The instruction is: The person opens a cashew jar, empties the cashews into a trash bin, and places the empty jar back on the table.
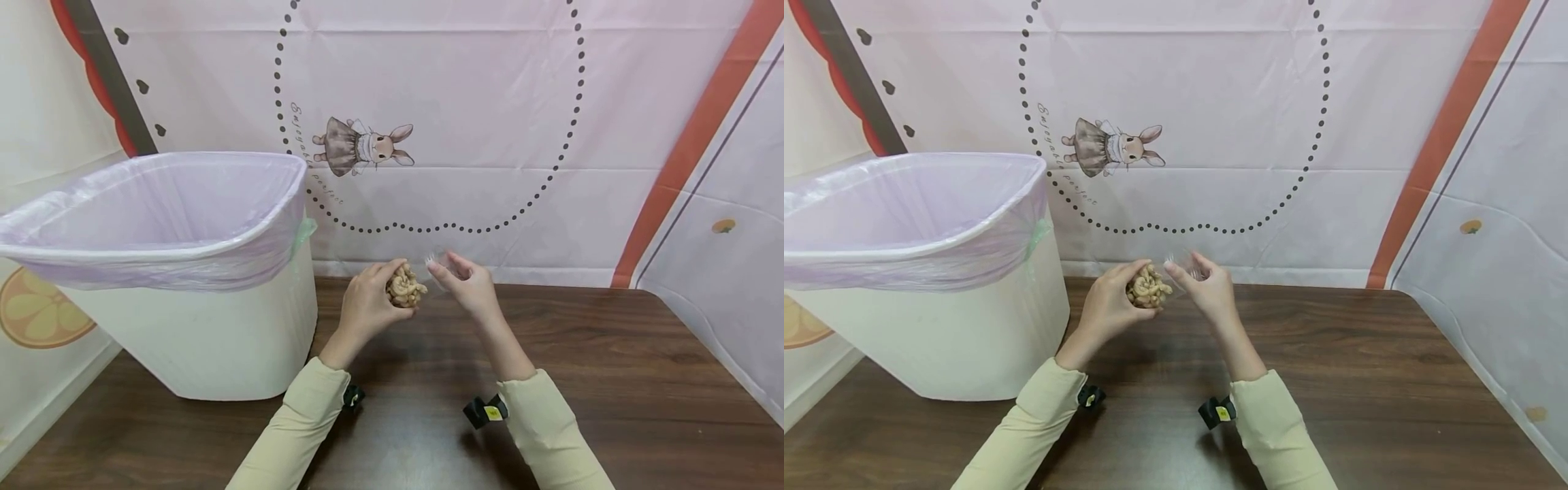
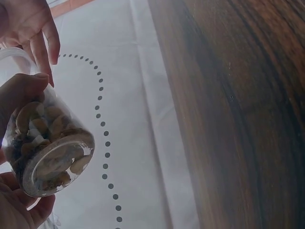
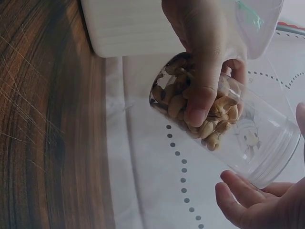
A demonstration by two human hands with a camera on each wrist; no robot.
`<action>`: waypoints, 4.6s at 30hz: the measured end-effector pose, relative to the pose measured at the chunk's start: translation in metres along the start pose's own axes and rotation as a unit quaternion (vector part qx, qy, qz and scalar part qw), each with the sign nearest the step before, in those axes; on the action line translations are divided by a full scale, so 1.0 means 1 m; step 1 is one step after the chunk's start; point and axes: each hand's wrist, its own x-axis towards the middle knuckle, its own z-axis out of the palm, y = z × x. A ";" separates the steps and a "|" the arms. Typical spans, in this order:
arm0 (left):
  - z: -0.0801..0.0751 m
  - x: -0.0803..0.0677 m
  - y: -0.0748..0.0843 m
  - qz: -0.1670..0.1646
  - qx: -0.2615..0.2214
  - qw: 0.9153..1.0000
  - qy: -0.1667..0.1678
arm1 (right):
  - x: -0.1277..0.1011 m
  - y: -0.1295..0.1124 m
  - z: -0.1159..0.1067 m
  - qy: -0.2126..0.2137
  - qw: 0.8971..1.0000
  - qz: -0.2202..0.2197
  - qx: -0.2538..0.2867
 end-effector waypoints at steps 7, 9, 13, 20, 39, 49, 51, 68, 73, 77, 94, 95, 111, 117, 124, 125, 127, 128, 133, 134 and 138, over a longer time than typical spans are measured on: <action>0.000 0.002 0.000 0.018 0.015 1.000 0.013 | 0.001 -0.002 -0.001 0.011 1.000 0.007 -0.014; 0.000 0.002 0.001 0.021 0.013 1.000 0.014 | 0.000 -0.002 -0.002 0.015 1.000 0.005 -0.013; -0.003 0.003 0.003 0.022 0.003 1.000 0.013 | 0.000 -0.004 -0.001 0.023 1.000 0.001 -0.006; -0.008 0.005 0.004 0.025 0.013 1.000 0.001 | 0.000 -0.007 -0.001 0.026 1.000 -0.004 -0.006; -0.001 -0.005 0.002 0.015 0.010 1.000 -0.009 | -0.005 0.007 0.000 0.022 1.000 -0.003 -0.016; -0.002 -0.003 0.001 0.007 -0.016 1.000 -0.018 | -0.006 0.006 -0.003 0.007 1.000 -0.025 -0.018; -0.003 -0.003 0.001 0.004 -0.014 1.000 -0.023 | -0.005 0.006 -0.004 0.006 0.999 -0.028 -0.020; -0.004 -0.001 -0.002 0.000 -0.033 0.999 -0.033 | -0.005 0.005 -0.004 0.009 0.999 -0.035 -0.039; -0.004 -0.001 -0.004 0.003 -0.080 0.996 -0.050 | -0.007 0.001 -0.006 -0.006 0.997 -0.056 -0.056; -0.005 0.000 -0.002 0.006 -0.080 0.995 -0.056 | -0.007 -0.002 -0.009 -0.020 0.996 -0.062 -0.065; -0.007 -0.002 0.004 -0.007 -0.001 0.999 -0.049 | -0.004 -0.001 -0.012 -0.048 0.997 -0.019 -0.057; -0.007 -0.003 0.005 -0.006 -0.001 0.999 -0.046 | -0.004 -0.001 -0.012 -0.045 0.997 -0.016 -0.058; -0.004 -0.004 0.005 0.012 0.022 1.000 -0.003 | -0.003 -0.003 -0.009 -0.019 0.996 0.011 -0.088; -0.005 -0.004 0.005 0.016 0.024 1.000 -0.004 | -0.004 -0.003 -0.009 -0.018 0.997 0.012 -0.081; -0.007 -0.004 0.006 0.021 0.031 0.999 -0.007 | -0.004 -0.003 -0.007 -0.009 0.998 0.015 -0.067; -0.007 -0.003 0.006 0.021 0.031 0.999 -0.008 | -0.004 -0.002 -0.007 -0.008 0.998 0.015 -0.067; -0.007 -0.003 0.005 0.020 0.032 0.999 -0.011 | -0.004 -0.002 -0.008 -0.007 0.998 0.016 -0.067; -0.007 -0.003 0.005 0.020 0.032 0.999 -0.011 | -0.004 -0.001 -0.008 -0.007 0.998 0.017 -0.067; -0.007 -0.003 0.005 0.020 0.031 0.999 -0.015 | -0.005 -0.001 -0.008 -0.006 0.998 0.015 -0.066; -0.007 -0.003 0.005 0.019 0.031 0.999 -0.016 | -0.005 -0.001 -0.008 -0.006 0.998 0.015 -0.065; -0.008 -0.003 0.005 0.016 0.033 0.999 -0.020 | -0.005 -0.001 -0.008 -0.007 0.998 0.013 -0.068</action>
